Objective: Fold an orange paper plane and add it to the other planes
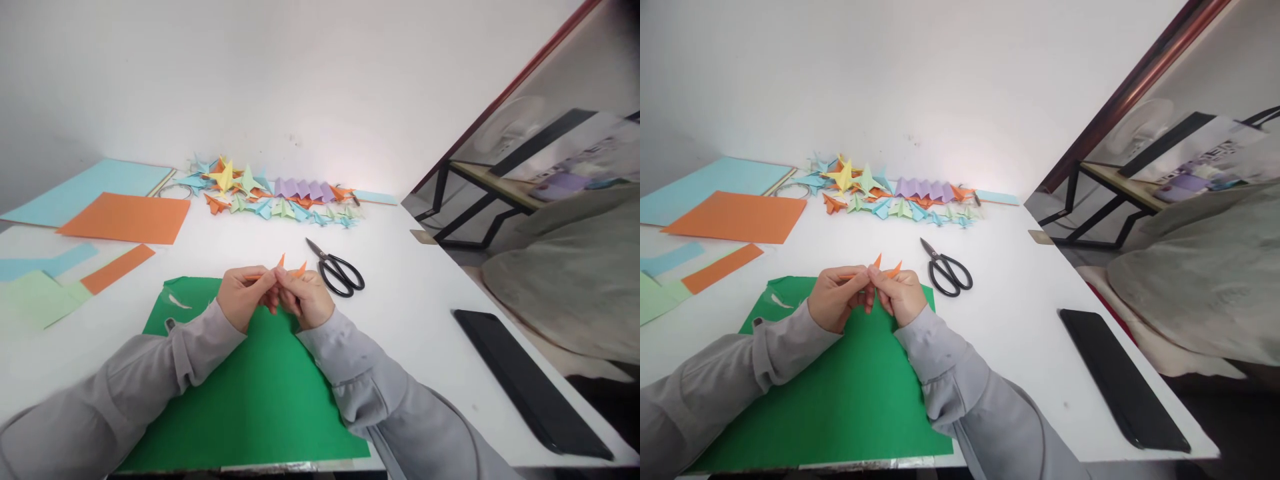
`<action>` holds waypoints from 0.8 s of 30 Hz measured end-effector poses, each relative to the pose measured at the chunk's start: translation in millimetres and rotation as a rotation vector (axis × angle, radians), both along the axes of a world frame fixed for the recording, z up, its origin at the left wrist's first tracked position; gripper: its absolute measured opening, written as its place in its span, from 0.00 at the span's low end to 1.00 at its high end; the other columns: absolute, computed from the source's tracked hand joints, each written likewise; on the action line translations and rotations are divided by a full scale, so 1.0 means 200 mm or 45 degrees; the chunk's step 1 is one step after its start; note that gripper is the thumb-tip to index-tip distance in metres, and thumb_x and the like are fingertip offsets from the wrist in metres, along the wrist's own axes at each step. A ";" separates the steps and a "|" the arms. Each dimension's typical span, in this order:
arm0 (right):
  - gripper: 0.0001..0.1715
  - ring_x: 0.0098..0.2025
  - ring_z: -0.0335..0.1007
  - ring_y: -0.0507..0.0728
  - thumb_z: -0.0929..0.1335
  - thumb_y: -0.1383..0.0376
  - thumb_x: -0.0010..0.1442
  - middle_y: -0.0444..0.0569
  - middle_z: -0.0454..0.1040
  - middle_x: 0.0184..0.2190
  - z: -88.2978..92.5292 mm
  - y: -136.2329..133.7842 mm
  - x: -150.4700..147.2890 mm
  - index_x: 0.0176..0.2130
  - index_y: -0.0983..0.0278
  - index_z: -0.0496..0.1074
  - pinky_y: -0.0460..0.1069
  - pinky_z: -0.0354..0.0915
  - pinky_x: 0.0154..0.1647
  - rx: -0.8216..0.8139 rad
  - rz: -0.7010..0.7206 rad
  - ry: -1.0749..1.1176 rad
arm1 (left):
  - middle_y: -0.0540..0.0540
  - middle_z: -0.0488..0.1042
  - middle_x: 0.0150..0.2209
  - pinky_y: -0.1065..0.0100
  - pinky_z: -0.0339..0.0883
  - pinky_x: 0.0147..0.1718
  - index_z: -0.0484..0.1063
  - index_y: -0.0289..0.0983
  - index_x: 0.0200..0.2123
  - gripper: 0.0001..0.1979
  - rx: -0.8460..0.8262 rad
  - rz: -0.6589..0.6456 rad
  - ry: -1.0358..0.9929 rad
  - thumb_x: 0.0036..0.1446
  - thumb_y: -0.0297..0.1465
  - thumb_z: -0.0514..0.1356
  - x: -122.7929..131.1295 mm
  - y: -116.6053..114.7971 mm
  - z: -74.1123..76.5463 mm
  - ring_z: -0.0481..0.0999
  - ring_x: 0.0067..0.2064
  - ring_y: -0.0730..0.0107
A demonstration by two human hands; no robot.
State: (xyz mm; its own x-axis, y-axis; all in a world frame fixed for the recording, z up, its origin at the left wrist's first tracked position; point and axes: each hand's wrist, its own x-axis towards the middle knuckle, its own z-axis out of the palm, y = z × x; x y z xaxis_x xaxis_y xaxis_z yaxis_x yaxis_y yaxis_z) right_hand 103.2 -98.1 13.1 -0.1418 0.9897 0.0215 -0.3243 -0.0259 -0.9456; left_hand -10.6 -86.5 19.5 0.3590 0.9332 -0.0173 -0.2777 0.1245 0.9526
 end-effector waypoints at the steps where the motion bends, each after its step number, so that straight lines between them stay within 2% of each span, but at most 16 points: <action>1: 0.34 0.11 0.59 0.49 0.69 0.48 0.46 0.39 0.50 0.03 0.01 0.00 0.00 0.05 0.63 0.55 0.45 0.51 0.14 0.013 0.004 -0.001 | 0.50 0.66 0.15 0.72 0.61 0.14 0.69 0.32 0.16 0.17 -0.002 -0.004 -0.015 0.42 0.41 0.65 0.00 0.00 0.00 0.66 0.18 0.75; 5: 0.34 0.12 0.57 0.49 0.70 0.48 0.46 0.39 0.50 0.04 0.02 0.01 0.02 0.05 0.63 0.55 0.45 0.53 0.14 0.060 -0.006 -0.048 | 0.48 0.68 0.17 0.71 0.63 0.15 0.71 0.31 0.17 0.16 -0.070 -0.073 -0.062 0.42 0.40 0.65 -0.01 0.01 0.01 0.68 0.20 0.73; 10: 0.33 0.09 0.40 0.44 0.69 0.46 0.45 0.37 0.50 0.03 0.02 0.02 0.08 0.07 0.64 0.56 0.45 0.36 0.12 0.063 0.042 -0.287 | 0.46 0.72 0.22 0.70 0.67 0.20 0.75 0.31 0.23 0.14 -0.152 -0.079 -0.073 0.38 0.37 0.67 -0.03 0.06 0.03 0.71 0.24 0.71; 14: 0.31 0.10 0.41 0.44 0.70 0.48 0.45 0.37 0.51 0.05 0.02 0.01 0.09 0.08 0.64 0.58 0.46 0.36 0.13 0.083 0.119 -0.340 | 0.48 0.72 0.20 0.69 0.67 0.24 0.74 0.31 0.21 0.13 -0.213 -0.115 -0.085 0.36 0.36 0.68 -0.04 0.07 0.04 0.71 0.23 0.73; 19: 0.28 0.09 0.42 0.44 0.70 0.54 0.46 0.37 0.51 0.04 0.02 0.01 0.09 0.08 0.64 0.58 0.46 0.37 0.13 0.040 0.101 -0.329 | 0.48 0.73 0.19 0.69 0.67 0.26 0.74 0.31 0.19 0.11 -0.197 -0.145 -0.122 0.33 0.31 0.70 -0.03 0.06 0.05 0.72 0.23 0.71; 24: 0.27 0.10 0.43 0.44 0.68 0.58 0.46 0.38 0.51 0.03 0.03 0.01 0.09 0.05 0.63 0.58 0.47 0.40 0.15 0.046 0.150 -0.331 | 0.48 0.72 0.17 0.70 0.65 0.24 0.74 0.31 0.17 0.09 -0.248 -0.140 -0.121 0.33 0.30 0.69 -0.03 0.07 0.05 0.71 0.22 0.73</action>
